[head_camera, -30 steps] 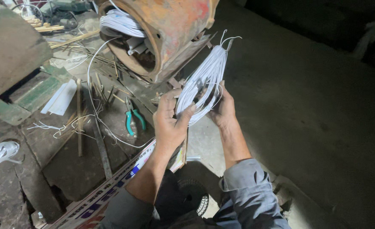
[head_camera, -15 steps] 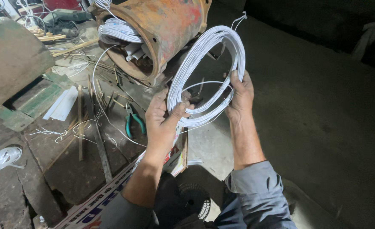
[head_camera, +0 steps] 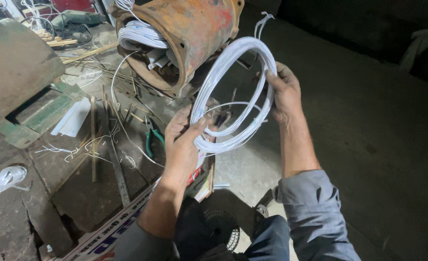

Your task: The person coils white insulated wire by hand, then inserts the coil into a cylindrical motor housing. They use a wooden stick to press and align the wire inside the housing.

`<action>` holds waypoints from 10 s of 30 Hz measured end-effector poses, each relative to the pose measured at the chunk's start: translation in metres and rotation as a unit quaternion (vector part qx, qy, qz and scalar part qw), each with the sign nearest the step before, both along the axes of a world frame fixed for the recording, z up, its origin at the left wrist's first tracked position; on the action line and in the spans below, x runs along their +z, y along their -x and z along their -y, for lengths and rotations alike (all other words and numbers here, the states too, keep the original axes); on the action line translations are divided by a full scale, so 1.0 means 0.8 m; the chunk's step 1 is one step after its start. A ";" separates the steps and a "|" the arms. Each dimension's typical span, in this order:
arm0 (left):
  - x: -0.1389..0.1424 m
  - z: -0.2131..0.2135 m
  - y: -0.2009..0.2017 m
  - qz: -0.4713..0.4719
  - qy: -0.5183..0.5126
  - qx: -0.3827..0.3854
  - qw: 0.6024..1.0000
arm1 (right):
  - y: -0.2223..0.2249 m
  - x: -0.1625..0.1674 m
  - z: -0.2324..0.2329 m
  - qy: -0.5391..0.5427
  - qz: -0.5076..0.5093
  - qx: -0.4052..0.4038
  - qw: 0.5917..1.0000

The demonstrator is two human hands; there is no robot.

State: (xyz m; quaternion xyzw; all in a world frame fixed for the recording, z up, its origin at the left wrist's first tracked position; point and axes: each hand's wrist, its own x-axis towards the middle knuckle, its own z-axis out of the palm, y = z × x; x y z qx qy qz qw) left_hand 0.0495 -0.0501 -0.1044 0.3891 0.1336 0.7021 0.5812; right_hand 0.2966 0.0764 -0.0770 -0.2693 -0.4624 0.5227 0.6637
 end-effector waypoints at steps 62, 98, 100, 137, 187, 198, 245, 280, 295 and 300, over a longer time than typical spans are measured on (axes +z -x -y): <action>0.015 -0.007 -0.006 -0.045 -0.039 -0.050 0.997 | -0.032 0.042 -0.012 -0.009 0.104 -0.070 0.992; 0.025 0.015 0.020 -0.308 -0.253 0.093 0.913 | -0.008 0.044 0.031 -0.094 0.040 -0.049 0.994; 0.033 0.018 0.021 -0.237 -0.215 0.033 0.947 | -0.006 0.043 0.045 -0.096 0.038 -0.023 0.994; 0.093 0.018 0.073 -0.369 -0.108 -0.100 0.918 | -0.077 0.029 0.102 -0.283 0.283 -0.204 0.893; 0.108 0.055 0.050 -0.274 -0.065 -0.105 0.954 | 0.030 0.061 0.173 -0.480 0.546 -0.223 0.650; 0.093 0.035 0.026 -0.204 -0.084 -0.034 0.975 | 0.022 0.060 0.181 -0.553 0.355 -0.177 0.733; 0.079 0.027 0.019 -0.263 -0.139 0.151 0.943 | 0.024 0.090 0.338 -0.549 0.529 -0.309 0.568; 0.091 0.010 0.028 -0.086 0.037 -0.056 0.994 | -0.097 -0.005 0.214 -0.376 0.349 -0.457 0.726; 0.082 -0.041 -0.032 -0.051 0.014 0.012 0.999 | -0.120 -0.039 0.256 -0.381 0.282 -0.435 0.766; 0.077 -0.052 -0.047 -0.063 0.038 0.046 0.996 | -0.113 -0.057 0.258 -0.372 0.273 -0.437 0.773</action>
